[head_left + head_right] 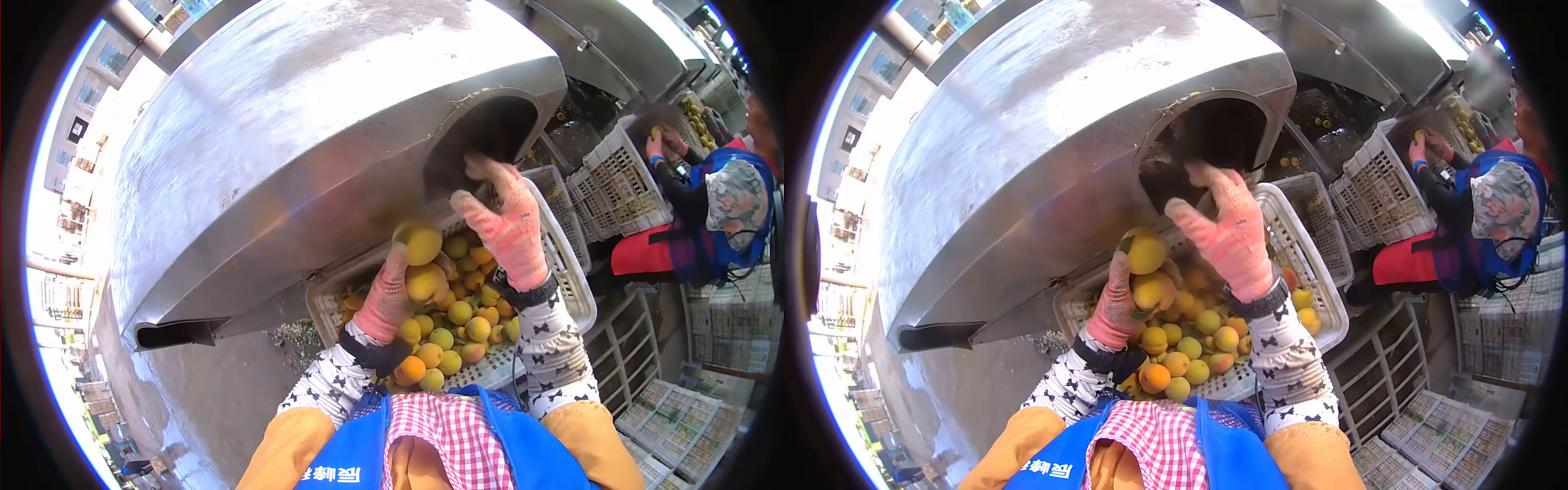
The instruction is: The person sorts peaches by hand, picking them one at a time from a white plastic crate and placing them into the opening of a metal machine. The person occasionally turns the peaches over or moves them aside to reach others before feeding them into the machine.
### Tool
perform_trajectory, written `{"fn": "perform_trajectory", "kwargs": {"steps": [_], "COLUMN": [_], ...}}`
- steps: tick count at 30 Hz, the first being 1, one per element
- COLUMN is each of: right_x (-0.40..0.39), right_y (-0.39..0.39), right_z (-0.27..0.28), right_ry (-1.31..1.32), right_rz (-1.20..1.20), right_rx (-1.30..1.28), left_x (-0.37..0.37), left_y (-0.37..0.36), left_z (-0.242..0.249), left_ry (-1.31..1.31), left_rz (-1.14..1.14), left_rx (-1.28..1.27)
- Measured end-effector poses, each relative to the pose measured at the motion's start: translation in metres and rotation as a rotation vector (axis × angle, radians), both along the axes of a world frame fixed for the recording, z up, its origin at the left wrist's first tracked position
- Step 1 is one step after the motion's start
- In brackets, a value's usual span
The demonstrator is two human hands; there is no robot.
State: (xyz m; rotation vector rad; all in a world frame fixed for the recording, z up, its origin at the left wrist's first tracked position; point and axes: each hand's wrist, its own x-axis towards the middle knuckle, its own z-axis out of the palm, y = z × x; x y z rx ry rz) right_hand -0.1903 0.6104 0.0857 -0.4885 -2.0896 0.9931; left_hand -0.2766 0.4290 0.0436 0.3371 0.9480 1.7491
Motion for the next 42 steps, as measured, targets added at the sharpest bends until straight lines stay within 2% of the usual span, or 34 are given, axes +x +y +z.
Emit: {"fn": "perform_trajectory", "kwargs": {"steps": [2,6,8,10,12,13,14,16,17,18,19,20,22,23,25,27,28,29,32,33,34,35,36,38,39,41,42], "right_x": [0.026,0.042,0.045,0.044,0.043,0.042,0.039,0.03,0.015,0.002,-0.011,-0.024,-0.047,-0.057,-0.077,-0.078,-0.07,-0.063,-0.017,-0.002,0.012,0.018,0.022,0.026,0.028,0.033,0.035], "right_y": [-0.016,-0.028,-0.024,-0.022,-0.017,-0.018,-0.014,-0.004,0.003,0.01,0.016,0.019,0.014,0.012,0.015,0.019,0.029,0.035,0.006,-0.006,-0.019,-0.029,-0.032,-0.034,-0.03,-0.023,-0.025], "right_z": [-0.007,-0.009,-0.01,-0.005,0.0,0.002,-0.001,-0.019,-0.029,-0.042,-0.054,-0.063,-0.073,-0.077,-0.071,-0.059,-0.05,-0.041,-0.007,-0.007,-0.008,-0.016,-0.025,-0.031,-0.033,-0.035,-0.032], "right_ry": [-0.121,-0.056,-0.035,-0.055,-0.212,-0.191,-0.19,-0.049,-0.02,-0.02,-0.052,-0.085,-0.196,-0.308,-0.344,-0.37,-0.133,0.106,0.079,-0.032,-0.145,-0.188,-0.192,-0.215,-0.214,-0.062,-0.063], "right_rz": [0.221,0.377,0.429,0.454,0.395,0.298,0.296,0.114,-0.037,-0.041,-0.179,-0.313,-0.381,-0.442,-0.44,-0.437,-0.329,-0.219,-0.163,-0.024,0.114,0.148,0.202,0.16,0.16,0.464,0.463], "right_rx": [-0.511,-0.406,-0.212,-0.206,-0.098,-0.135,-0.118,-0.318,-0.102,-0.097,0.071,0.236,0.226,0.218,0.139,0.069,0.216,0.358,0.221,0.102,-0.02,0.004,0.051,0.229,0.224,-0.307,-0.312], "left_x": [-0.003,-0.007,-0.016,-0.016,-0.016,-0.017,-0.017,-0.016,-0.017,-0.016,-0.008,-0.003,0.003,0.002,-0.002,-0.006,-0.009,-0.007,-0.005,-0.004,-0.002,0.0,0.002,0.004,0.005,0.004,0.001], "left_y": [0.002,0.012,0.014,0.016,0.018,0.019,0.02,0.018,0.017,0.015,0.013,0.011,0.005,0.004,-0.001,-0.001,0.001,0.005,0.011,0.014,0.017,0.019,0.019,0.022,0.025,0.028,0.031], "left_z": [0.012,0.023,0.039,0.046,0.046,0.044,0.041,0.026,0.008,-0.007,-0.018,-0.025,-0.037,-0.04,-0.046,-0.061,-0.066,-0.049,-0.016,-0.019,-0.026,-0.028,-0.029,-0.026,-0.016,0.002,0.0], "left_ry": [0.319,0.458,0.349,0.351,0.359,0.299,0.242,0.178,0.065,-0.05,0.102,0.099,0.519,0.511,0.961,0.963,0.978,1.139,1.279,1.279,0.746,0.21,0.21,0.299,0.3,0.958,0.955], "left_rz": [0.0,0.025,-0.242,-0.266,-0.297,-0.25,-0.202,-0.121,-0.086,-0.056,0.029,0.027,0.176,0.175,0.214,0.159,0.111,0.012,0.011,0.013,0.113,0.201,0.197,0.144,0.143,0.039,0.036], "left_rx": [-0.173,-0.089,-0.006,-0.015,-0.007,-0.007,-0.004,0.015,-0.005,-0.029,-0.092,-0.093,-0.058,-0.07,-0.149,-0.23,-0.288,-0.378,-0.454,-0.454,-0.218,0.012,0.007,0.161,0.157,-0.034,-0.038]}}
